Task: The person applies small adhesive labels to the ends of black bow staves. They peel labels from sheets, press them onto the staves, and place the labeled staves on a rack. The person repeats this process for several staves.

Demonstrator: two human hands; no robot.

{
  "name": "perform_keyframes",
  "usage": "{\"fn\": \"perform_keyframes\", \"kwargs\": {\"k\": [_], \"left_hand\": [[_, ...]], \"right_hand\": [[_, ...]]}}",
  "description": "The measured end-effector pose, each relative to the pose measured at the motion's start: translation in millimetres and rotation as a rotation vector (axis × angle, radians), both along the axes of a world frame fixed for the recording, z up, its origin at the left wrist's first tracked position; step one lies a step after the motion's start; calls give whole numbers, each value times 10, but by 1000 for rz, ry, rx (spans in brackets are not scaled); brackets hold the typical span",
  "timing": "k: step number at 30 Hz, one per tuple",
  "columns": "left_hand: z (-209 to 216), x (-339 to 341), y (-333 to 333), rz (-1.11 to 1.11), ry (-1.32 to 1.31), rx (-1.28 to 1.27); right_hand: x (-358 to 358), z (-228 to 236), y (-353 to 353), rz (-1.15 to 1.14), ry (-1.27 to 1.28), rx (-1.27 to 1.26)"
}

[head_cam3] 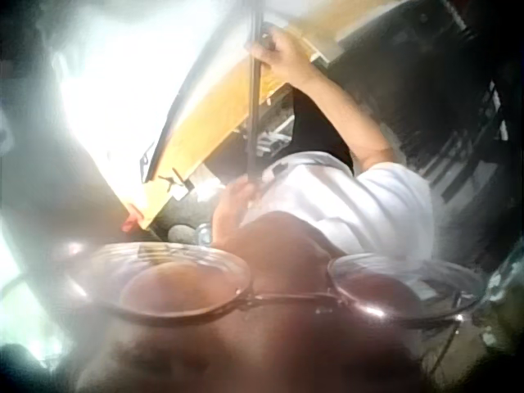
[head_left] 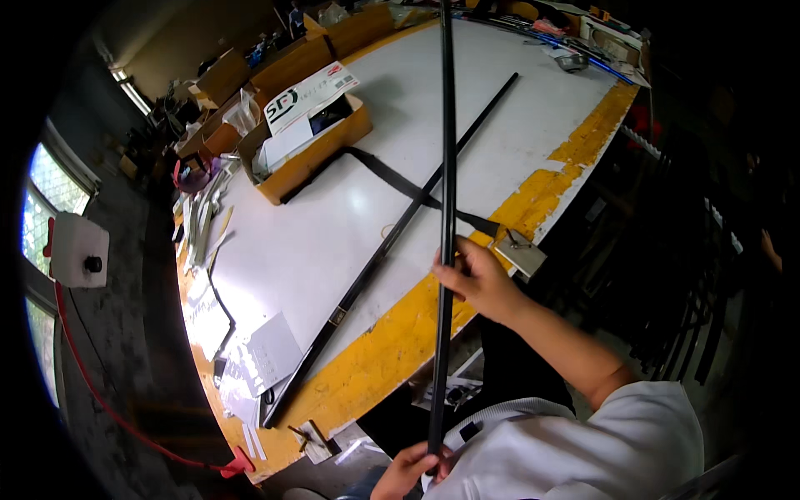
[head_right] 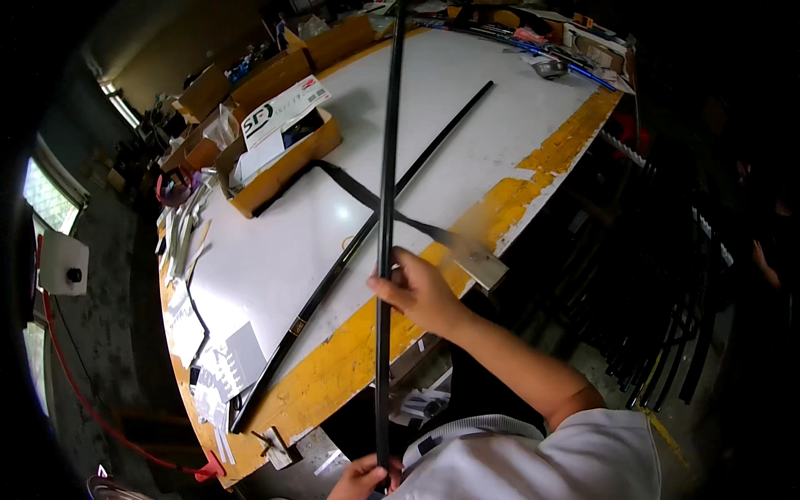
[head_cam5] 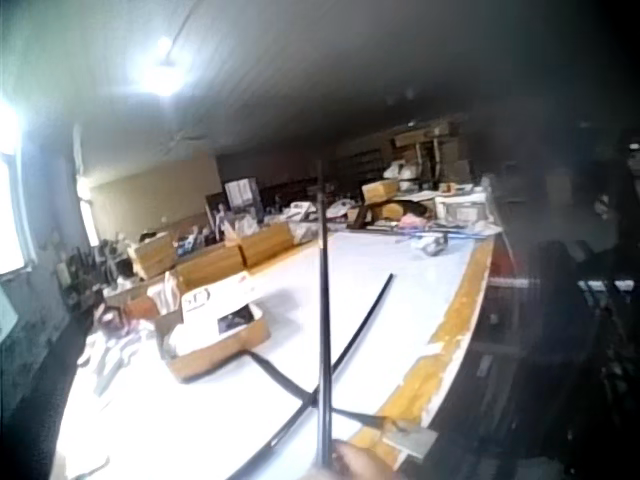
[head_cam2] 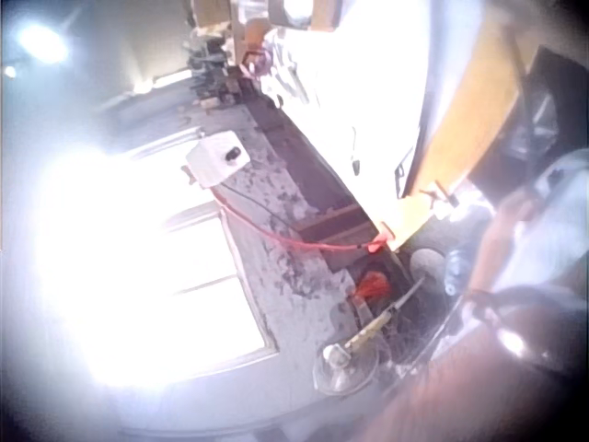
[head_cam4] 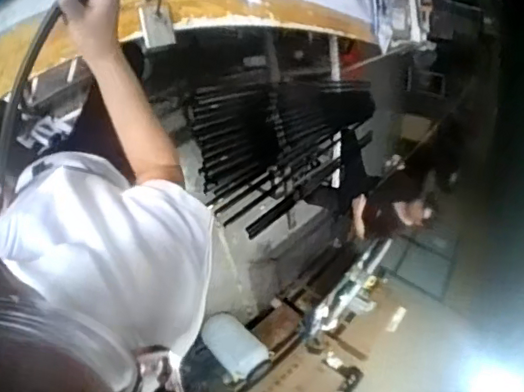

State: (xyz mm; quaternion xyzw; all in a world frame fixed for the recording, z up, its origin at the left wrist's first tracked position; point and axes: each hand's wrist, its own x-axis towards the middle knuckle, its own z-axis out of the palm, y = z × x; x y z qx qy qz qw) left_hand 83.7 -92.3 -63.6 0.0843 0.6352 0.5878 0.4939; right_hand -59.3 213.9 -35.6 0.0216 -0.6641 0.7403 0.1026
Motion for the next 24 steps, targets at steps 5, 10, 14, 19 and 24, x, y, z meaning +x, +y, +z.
{"fn": "perform_keyframes", "kwargs": {"k": [5, 10, 14, 19, 24], "left_hand": [[-299, 579, -628, 179, 210, -168], [-515, 629, -752, 198, 313, -194], [-609, 735, -758, 264, 541, -423], [-730, 666, -724, 301, 612, -533], [-821, 508, -621, 304, 657, -598]], "right_hand": [[-39, 128, 231, -38, -9, -119], [73, 206, 183, 45, -15, -130], [119, 232, 181, -3, 69, -95], [267, 92, 99, 76, 47, -21], [383, 68, 28, 139, 58, 54]]}}
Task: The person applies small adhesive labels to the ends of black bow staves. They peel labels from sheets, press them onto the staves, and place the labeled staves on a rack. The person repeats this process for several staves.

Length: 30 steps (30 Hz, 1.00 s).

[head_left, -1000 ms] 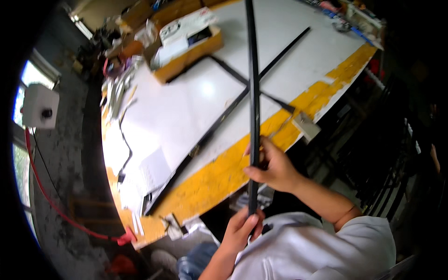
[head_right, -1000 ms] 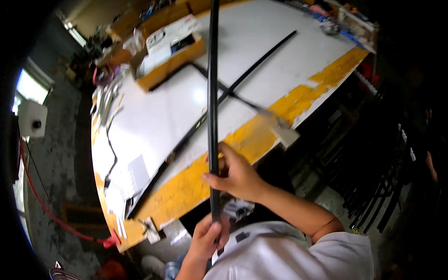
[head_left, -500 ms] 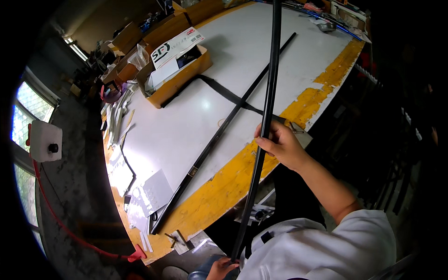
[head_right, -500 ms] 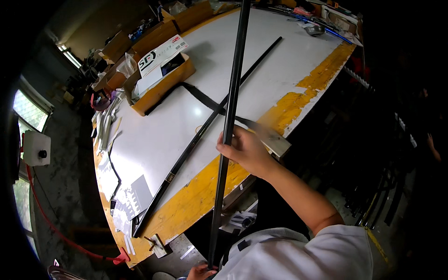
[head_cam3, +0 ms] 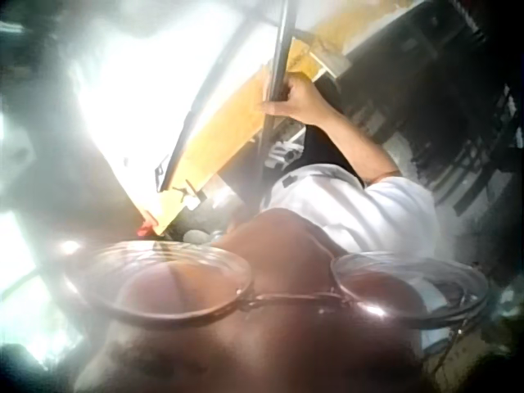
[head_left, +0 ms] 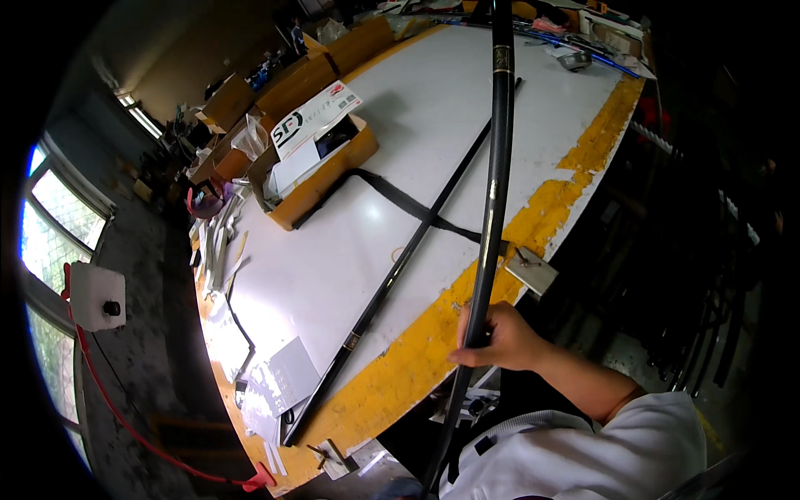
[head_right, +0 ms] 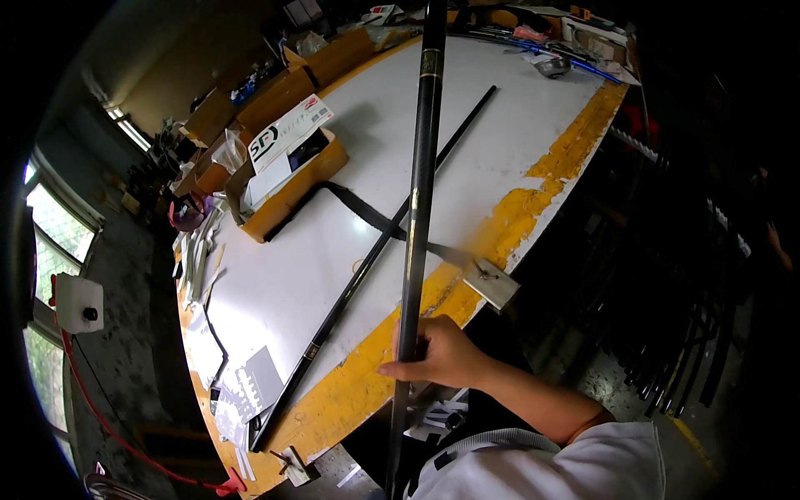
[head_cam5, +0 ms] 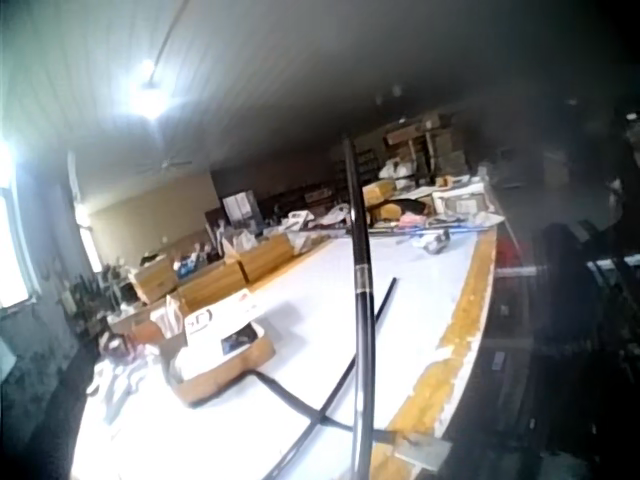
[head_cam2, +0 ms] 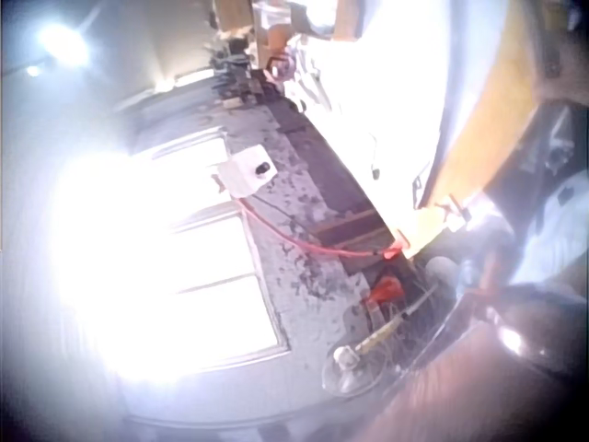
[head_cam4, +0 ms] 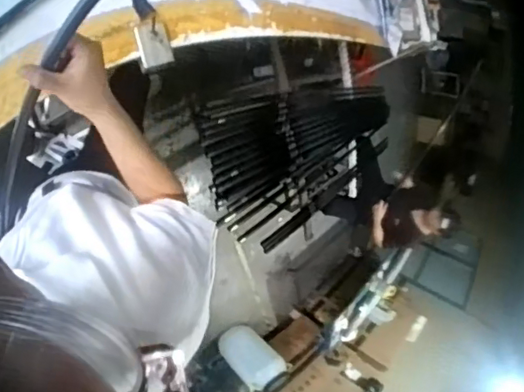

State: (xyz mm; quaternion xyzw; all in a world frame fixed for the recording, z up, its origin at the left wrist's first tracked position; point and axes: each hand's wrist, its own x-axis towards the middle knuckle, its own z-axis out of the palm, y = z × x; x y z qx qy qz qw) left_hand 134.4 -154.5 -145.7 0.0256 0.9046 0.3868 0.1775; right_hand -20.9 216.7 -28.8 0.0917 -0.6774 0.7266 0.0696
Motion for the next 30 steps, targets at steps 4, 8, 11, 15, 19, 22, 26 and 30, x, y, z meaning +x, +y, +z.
{"fn": "perform_keyframes", "kwargs": {"k": [4, 8, 11, 15, 19, 22, 26, 30], "left_hand": [[-56, -90, 64, 3, 20, -33], [-95, -148, 116, 5, 31, -59], [-118, -166, 142, 5, 33, -70], [-122, -167, 166, 5, 35, -85], [-119, -140, 190, 8, 42, -100], [-117, -130, 210, 6, 46, -108], [-139, -150, 250, -11, 52, -111], [-104, -39, 246, 17, 70, -125]], "right_hand": [[34, -26, -23, 43, 33, 41], [56, -68, -30, 65, -10, -14], [66, -120, -28, 78, -10, -38], [69, -154, -11, 123, -30, -121], [82, -203, 49, 263, -88, -180], [78, -217, 86, 419, -31, -300], [102, -236, 169, 570, -82, -368], [94, -231, 142, 613, -79, -368]]}}
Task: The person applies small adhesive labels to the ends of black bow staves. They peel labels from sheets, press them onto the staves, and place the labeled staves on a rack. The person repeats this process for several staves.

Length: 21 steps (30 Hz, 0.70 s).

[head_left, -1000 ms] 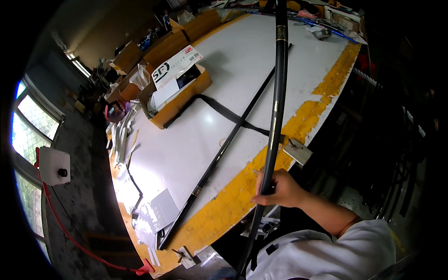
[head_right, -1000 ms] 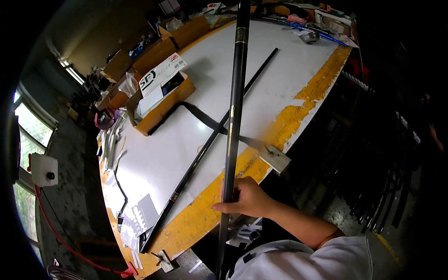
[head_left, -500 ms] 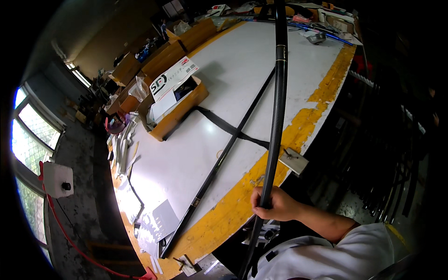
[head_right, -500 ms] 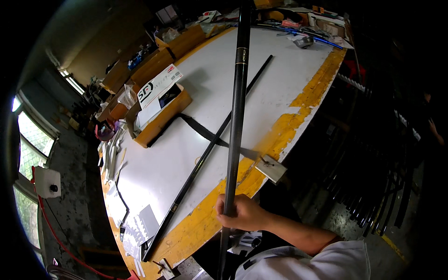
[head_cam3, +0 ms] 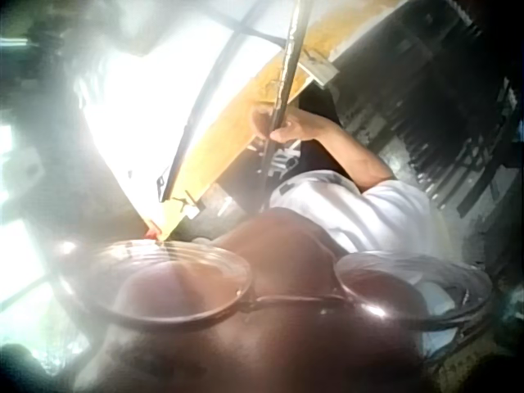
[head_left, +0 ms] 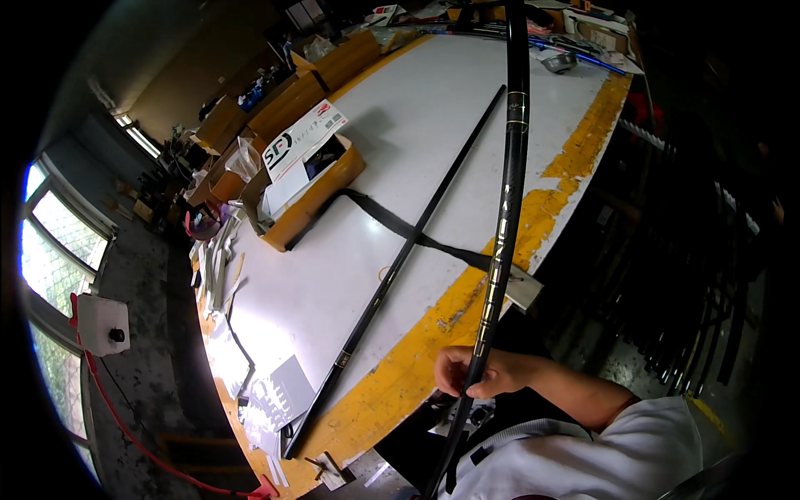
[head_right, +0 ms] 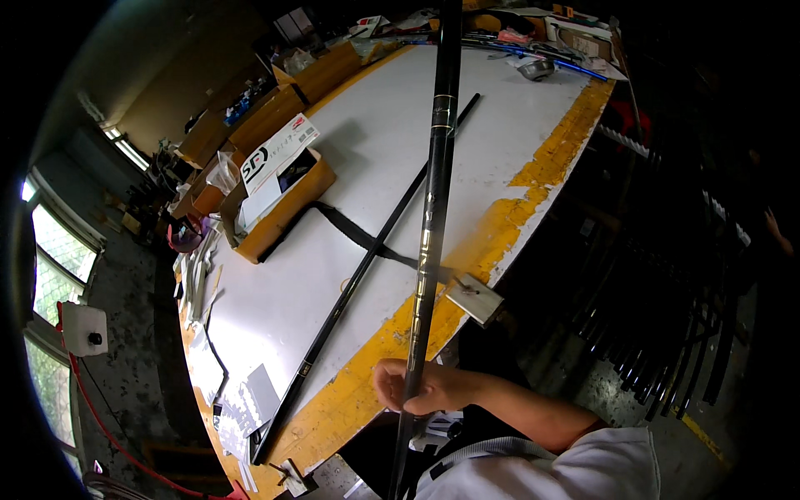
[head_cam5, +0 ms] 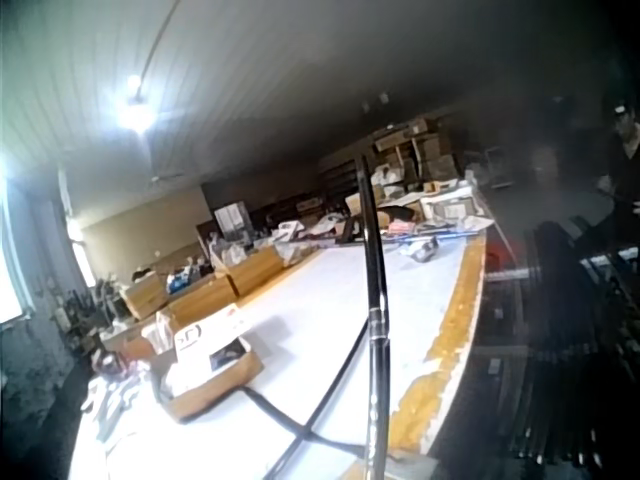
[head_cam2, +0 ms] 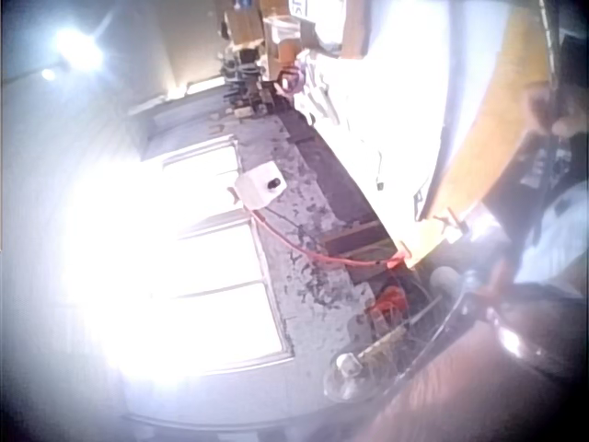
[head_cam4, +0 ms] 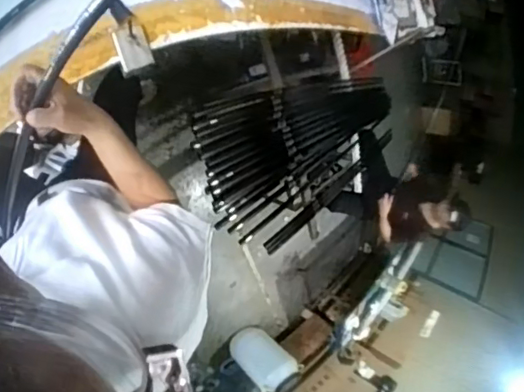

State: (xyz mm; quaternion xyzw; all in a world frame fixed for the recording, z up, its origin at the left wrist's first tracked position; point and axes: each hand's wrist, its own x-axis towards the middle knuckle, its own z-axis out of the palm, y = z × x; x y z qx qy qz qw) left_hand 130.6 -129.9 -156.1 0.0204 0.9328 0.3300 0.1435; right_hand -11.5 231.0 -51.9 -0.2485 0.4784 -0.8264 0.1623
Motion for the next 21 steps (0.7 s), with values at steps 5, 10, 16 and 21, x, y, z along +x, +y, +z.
{"fn": "perform_keyframes", "kwargs": {"k": [5, 10, 16, 21], "left_hand": [[-66, 129, -24, -29, 48, 0], [93, 48, 57, -43, 174, -71], [1180, -552, 726, 15, 343, -170], [1518, -1328, 836, -20, 550, -361]], "right_hand": [[-70, 10, 240, -311, -157, -13], [-348, 105, 427, -833, -136, 427], [-455, -32, 433, -813, 55, 696], [-296, 37, 417, -721, -55, 541]]}}
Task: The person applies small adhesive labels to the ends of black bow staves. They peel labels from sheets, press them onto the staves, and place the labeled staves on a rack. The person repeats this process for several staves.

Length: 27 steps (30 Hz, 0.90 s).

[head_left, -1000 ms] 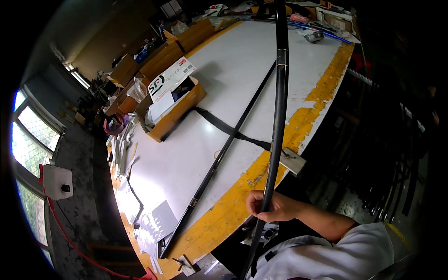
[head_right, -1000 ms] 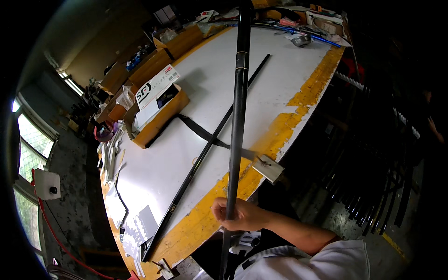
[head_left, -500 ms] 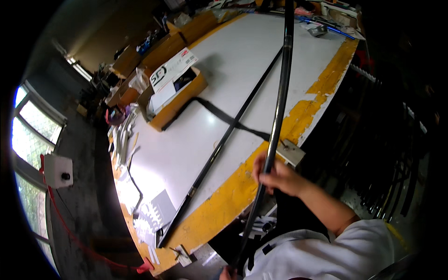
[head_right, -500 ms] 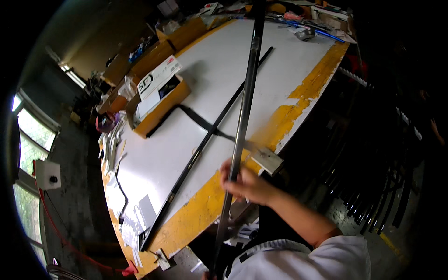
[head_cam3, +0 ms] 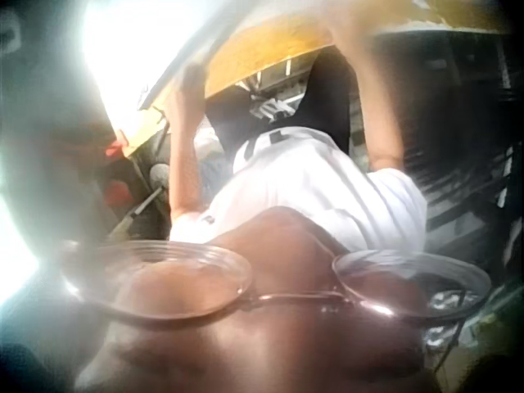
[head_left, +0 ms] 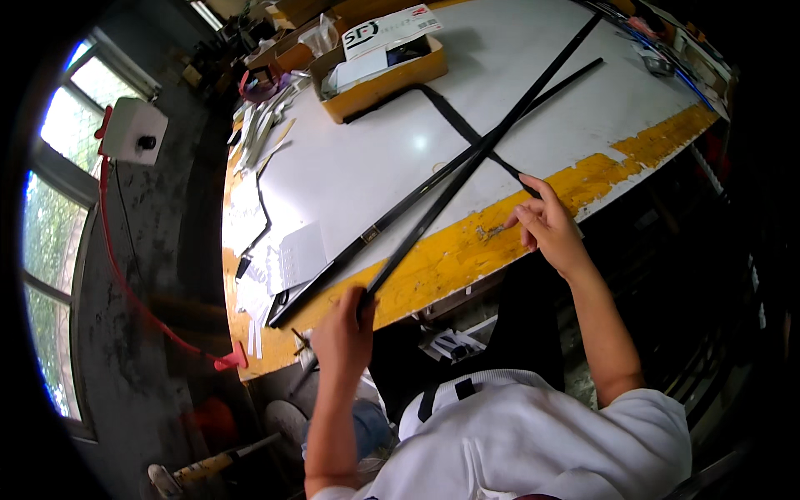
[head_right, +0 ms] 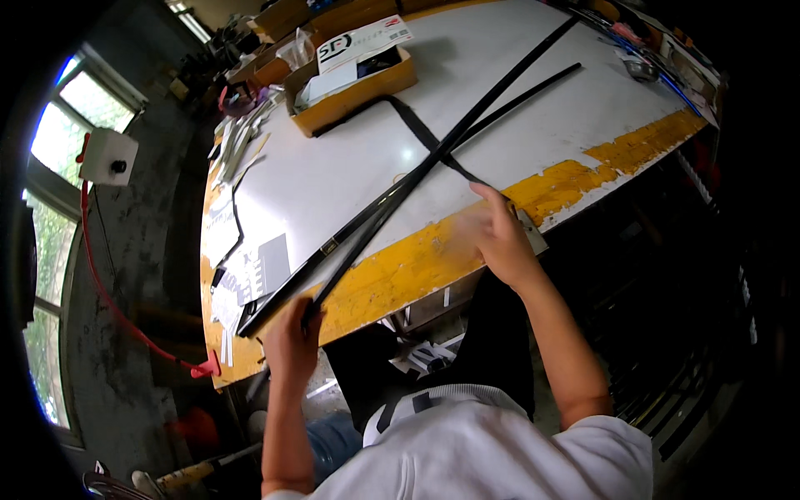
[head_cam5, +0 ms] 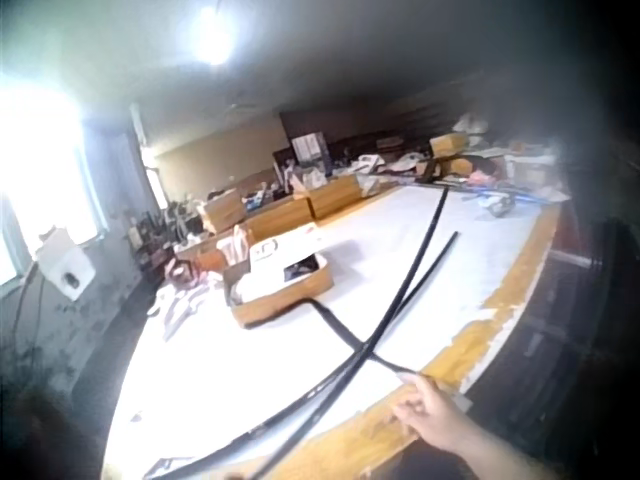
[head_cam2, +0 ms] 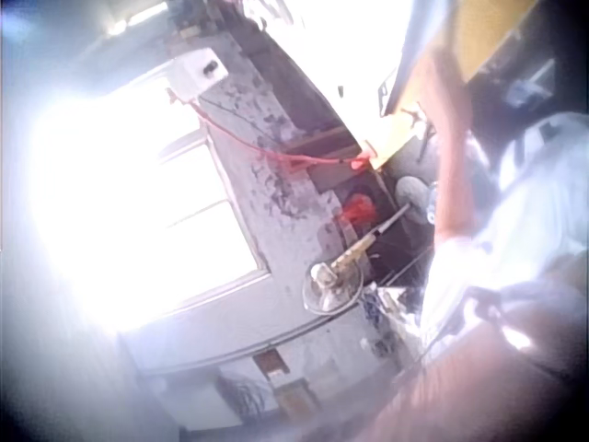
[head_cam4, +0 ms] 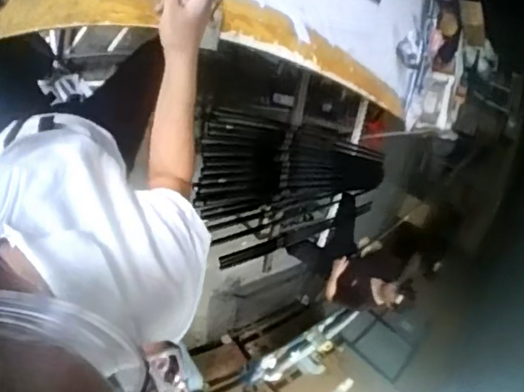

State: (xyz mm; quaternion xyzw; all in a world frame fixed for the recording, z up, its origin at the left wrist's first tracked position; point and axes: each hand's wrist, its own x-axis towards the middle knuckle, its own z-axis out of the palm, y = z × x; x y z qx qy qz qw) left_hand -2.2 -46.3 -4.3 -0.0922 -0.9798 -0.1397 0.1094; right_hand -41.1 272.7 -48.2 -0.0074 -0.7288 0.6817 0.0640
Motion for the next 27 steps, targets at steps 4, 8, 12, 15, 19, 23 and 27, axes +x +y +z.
{"fn": "perform_keyframes", "kwargs": {"k": [4, 8, 12, 15, 19, 23, 27], "left_hand": [[98, -631, 83, 21, -20, -36], [183, -897, 221, 26, -74, -54], [167, -844, 449, -36, -144, 37], [139, -919, 479, -59, -11, 12], [46, -1461, 342, -82, 46, -61], [13, -2052, 258, -93, -19, -140], [-128, -2641, 214, -186, 22, -136]], "right_hand": [[173, 38, -76, 63, -67, 16], [312, -139, 7, 98, -131, 31], [345, -193, 149, 39, -160, 7], [254, -141, 165, 23, -115, 20], [122, -190, 151, 85, -38, 32], [127, -115, 124, 106, -71, 50], [194, -80, 204, 17, -142, 8]]}}
